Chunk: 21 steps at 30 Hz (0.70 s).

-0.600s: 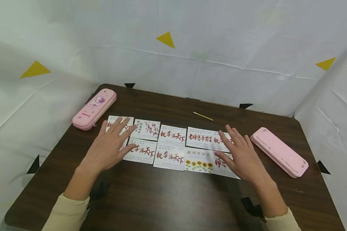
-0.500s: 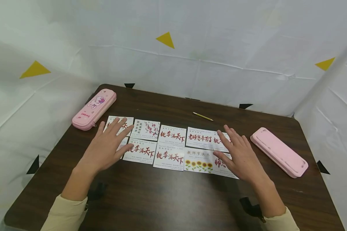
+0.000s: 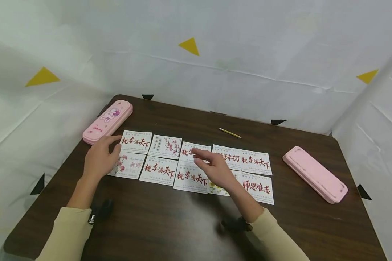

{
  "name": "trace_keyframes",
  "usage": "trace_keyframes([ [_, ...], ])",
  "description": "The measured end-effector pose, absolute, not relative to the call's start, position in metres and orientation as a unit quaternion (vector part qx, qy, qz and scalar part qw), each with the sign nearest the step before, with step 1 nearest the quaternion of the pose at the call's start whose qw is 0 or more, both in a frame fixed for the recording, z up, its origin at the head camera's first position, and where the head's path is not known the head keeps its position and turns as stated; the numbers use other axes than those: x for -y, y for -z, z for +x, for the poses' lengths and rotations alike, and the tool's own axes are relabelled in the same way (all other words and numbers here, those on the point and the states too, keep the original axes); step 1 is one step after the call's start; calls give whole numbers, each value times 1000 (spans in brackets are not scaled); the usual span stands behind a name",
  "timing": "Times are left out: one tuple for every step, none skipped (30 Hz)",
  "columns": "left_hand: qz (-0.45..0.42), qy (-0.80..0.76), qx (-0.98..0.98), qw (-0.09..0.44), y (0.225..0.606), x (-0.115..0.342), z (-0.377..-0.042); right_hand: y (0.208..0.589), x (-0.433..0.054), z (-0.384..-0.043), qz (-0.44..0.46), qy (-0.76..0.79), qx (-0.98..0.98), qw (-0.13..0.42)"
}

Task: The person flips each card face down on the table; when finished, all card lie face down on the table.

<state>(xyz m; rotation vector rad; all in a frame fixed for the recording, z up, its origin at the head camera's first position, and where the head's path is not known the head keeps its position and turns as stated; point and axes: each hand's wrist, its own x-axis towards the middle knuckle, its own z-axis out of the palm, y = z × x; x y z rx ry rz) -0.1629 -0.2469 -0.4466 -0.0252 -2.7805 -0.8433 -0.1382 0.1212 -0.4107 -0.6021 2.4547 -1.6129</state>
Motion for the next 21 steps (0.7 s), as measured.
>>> trace_keyframes([
  [0,290,951,111,450,250,-167,416,-109,-144,-192,562,-799,97],
  [6,291,951,103,453,252,-170,421,-97,-150,-181,584,-781,123],
  [10,292,952,95,455,255,-174,426,-86,-155,-171,607,-762,147],
  [12,293,952,87,457,257,-177,430,-74,-161,-159,628,-742,170],
  [14,293,953,79,458,259,-180,435,-63,-166,-143,657,-714,195],
  [16,296,952,71,459,260,-183,438,-53,-170,-129,678,-691,214],
  [18,299,952,64,460,261,-186,441,-43,-175,-115,700,-665,232],
  [20,302,951,58,461,262,-188,444,-34,-179,-100,719,-641,247],
  [24,303,951,52,462,262,-190,447,-25,-183,-87,735,-620,260],
  [27,305,951,46,463,263,-191,450,-18,-187,-73,748,-601,272],
  [30,307,950,40,464,263,-192,452,-11,-189,-63,759,-585,280],
  [32,309,950,37,464,263,-193,454,-4,-192,-56,765,-575,285],
  [34,311,949,34,465,263,-194,457,1,-194,-49,771,-564,290],
  [35,312,949,32,465,263,-194,459,7,-196,-43,778,-554,295],
  [35,315,948,31,465,263,-195,460,11,-198,-38,783,-546,297],
  [34,317,947,33,466,263,-195,461,15,-200,-34,787,-540,297],
  [33,320,946,34,466,264,-195,462,19,-201,-34,790,-535,297],
  [33,322,946,35,466,264,-196,462,22,-202,-32,792,-532,298],
  [33,323,945,35,467,264,-196,462,25,-203,-29,793,-530,297],
  [32,323,945,35,467,264,-196,462,27,-203,-26,794,-530,297],
  [32,324,945,33,467,265,-197,462,29,-204,-24,791,-535,295],
])
